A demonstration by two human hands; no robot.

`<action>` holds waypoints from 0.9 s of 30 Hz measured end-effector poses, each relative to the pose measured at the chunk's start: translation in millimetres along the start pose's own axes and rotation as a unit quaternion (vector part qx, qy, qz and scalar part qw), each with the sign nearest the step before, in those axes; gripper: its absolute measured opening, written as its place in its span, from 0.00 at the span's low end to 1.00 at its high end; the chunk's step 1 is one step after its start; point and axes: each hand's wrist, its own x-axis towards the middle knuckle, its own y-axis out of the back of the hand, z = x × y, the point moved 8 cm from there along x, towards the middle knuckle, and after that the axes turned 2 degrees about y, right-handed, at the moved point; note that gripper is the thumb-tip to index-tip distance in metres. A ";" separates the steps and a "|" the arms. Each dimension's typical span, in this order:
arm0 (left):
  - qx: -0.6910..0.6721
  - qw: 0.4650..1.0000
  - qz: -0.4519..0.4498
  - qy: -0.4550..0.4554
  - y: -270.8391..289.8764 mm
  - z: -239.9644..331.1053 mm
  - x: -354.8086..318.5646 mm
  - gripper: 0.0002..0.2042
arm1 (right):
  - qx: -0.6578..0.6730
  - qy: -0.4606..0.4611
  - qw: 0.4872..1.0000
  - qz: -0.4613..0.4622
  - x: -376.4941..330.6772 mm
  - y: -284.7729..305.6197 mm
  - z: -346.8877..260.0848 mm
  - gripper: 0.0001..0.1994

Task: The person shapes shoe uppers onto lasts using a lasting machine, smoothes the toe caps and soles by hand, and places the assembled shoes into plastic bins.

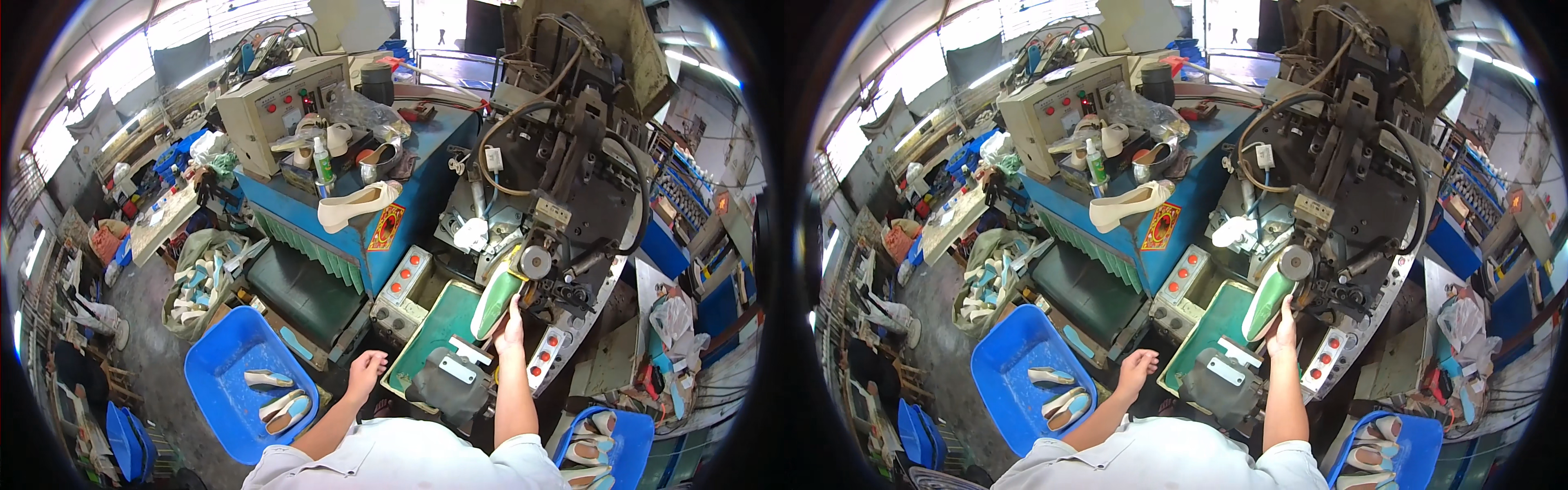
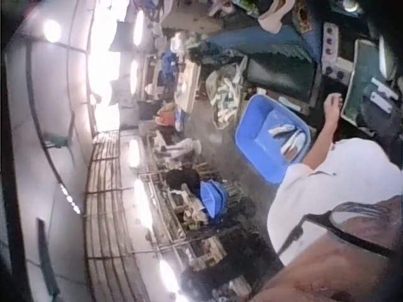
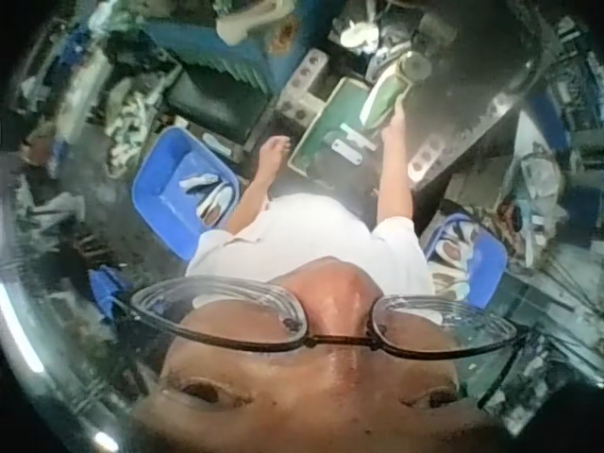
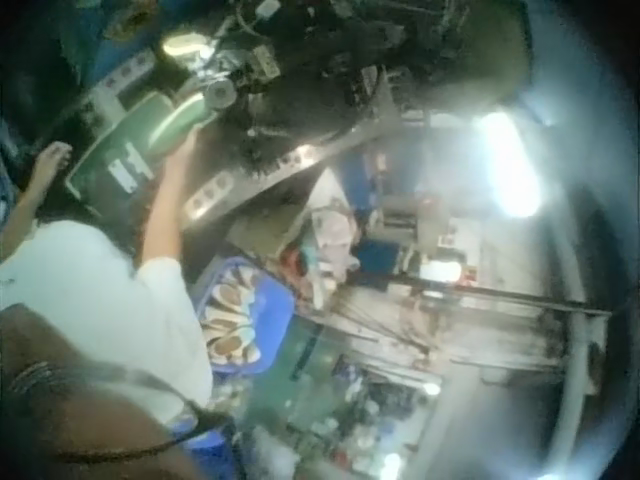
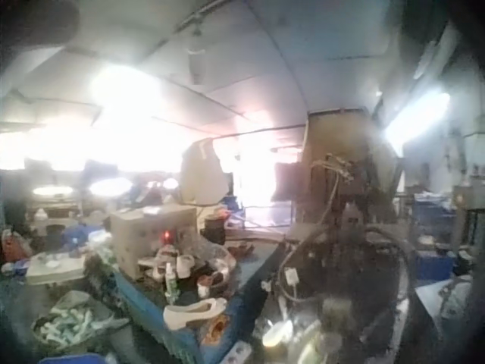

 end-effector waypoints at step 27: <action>0.098 0.871 -0.254 -0.408 -225.8 226.6 -124.8 0.24 | -0.483 0.297 0.815 -0.121 -233.8 -122.8 -123.7 0.19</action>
